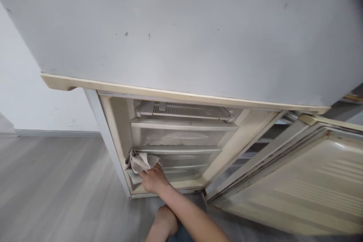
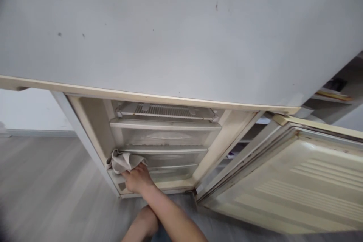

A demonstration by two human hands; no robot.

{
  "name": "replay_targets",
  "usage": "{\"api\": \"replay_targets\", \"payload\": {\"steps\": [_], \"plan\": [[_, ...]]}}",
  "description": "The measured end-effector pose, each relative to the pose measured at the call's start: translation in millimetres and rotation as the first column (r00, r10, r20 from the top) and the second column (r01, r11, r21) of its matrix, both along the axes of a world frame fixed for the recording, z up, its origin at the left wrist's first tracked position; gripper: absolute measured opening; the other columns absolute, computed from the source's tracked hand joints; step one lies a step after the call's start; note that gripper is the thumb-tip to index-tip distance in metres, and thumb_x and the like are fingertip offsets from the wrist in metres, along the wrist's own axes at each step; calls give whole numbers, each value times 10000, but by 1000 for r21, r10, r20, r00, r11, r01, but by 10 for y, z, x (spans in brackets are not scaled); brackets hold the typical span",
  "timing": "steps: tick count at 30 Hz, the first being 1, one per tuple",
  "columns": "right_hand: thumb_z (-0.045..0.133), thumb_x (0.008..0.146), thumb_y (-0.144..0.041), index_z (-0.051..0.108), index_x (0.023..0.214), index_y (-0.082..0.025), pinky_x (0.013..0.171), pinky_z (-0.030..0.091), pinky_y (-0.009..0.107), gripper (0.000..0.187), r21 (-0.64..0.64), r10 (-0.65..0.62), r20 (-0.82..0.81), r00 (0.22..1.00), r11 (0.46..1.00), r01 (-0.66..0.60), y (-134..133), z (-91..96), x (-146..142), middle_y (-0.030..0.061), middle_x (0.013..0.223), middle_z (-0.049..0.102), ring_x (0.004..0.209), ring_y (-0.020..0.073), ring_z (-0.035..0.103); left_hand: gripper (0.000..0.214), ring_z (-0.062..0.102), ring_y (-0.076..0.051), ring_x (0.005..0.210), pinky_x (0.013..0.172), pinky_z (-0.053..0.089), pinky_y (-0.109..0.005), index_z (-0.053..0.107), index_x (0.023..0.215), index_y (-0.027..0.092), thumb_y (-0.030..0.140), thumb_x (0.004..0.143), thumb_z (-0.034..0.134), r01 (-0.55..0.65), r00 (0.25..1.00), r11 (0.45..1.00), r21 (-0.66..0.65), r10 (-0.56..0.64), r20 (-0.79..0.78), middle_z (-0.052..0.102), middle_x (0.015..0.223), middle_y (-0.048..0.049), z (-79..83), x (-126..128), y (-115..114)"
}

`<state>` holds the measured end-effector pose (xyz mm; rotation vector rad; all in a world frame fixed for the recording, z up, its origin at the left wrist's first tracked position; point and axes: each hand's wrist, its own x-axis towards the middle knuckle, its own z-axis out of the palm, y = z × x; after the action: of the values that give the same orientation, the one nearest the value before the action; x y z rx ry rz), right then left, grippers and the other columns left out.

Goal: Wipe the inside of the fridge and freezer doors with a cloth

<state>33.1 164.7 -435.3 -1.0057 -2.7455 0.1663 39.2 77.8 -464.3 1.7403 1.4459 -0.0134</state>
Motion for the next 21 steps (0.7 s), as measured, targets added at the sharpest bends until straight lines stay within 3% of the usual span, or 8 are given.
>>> {"api": "replay_targets", "payload": {"steps": [3, 5, 7, 11, 13, 16, 21], "plan": [[495, 833, -243, 590, 1257, -262, 1005, 377, 397, 436, -34, -159, 71, 985, 986, 162, -39, -109, 372, 69, 1102, 698, 1088, 238, 598, 392, 638, -401, 1082, 931, 515, -529, 686, 1075, 98, 105, 741, 480, 67, 993, 997, 24, -65, -101, 686, 1138, -256, 76, -20, -3], [501, 816, -205, 486, 1376, -273, 1013, 366, 406, 565, -32, -305, 72, 950, 951, 308, -76, -191, 722, 82, 1070, 708, 1074, 244, 608, 390, 659, -387, 1043, 888, 534, -530, 663, 1080, 78, 129, 793, 404, 61, 988, 996, 57, -53, -144, 702, 1093, -259, 127, -32, -5], [499, 800, -170, 443, 1416, -246, 1003, 369, 426, 622, -20, -459, 97, 883, 886, 463, -106, -235, 1089, 115, 1046, 709, 1069, 269, 609, 394, 660, -369, 1048, 899, 530, -527, 642, 1087, 76, 140, 818, 361, 58, 987, 995, 86, -44, -157, 710, 1077, -246, 194, -34, -3], [459, 800, -123, 612, 1269, -176, 1021, 346, 470, 496, 12, -651, 132, 747, 755, 656, -145, -255, 1586, 171, 1099, 685, 1106, 309, 585, 382, 650, -355, 1074, 936, 517, -499, 638, 1083, 74, 147, 791, 404, 83, 990, 993, 81, -72, -123, 701, 1107, -239, 351, -10, 14], [447, 805, -125, 617, 1257, -158, 1056, 309, 493, 485, 38, -702, 90, 706, 711, 702, -161, -285, 1600, 174, 1154, 663, 1134, 320, 568, 386, 646, -352, 1082, 942, 514, -495, 634, 1096, 82, 155, 793, 404, 90, 990, 993, 75, -81, -114, 696, 1125, -234, 399, 3, 27], [432, 804, -134, 585, 1285, -138, 1081, 282, 509, 505, 12, -733, 9, 681, 681, 732, -162, -358, 1342, 173, 1171, 656, 1128, 313, 575, 391, 643, -355, 1084, 935, 513, -510, 629, 1101, 86, 176, 820, 373, 84, 990, 994, 73, -74, -122, 694, 1125, -234, 400, 11, 40], [369, 807, -156, 526, 1333, -158, 1077, 264, 568, 549, -41, -610, -193, 769, 788, 615, -113, -407, 820, 147, 1221, 633, 1160, 316, 557, 372, 652, -368, 1061, 923, 520, -511, 668, 1044, 82, 139, 783, 410, 74, 990, 996, 47, -68, -126, 707, 1098, -231, 324, 7, 35]]}}
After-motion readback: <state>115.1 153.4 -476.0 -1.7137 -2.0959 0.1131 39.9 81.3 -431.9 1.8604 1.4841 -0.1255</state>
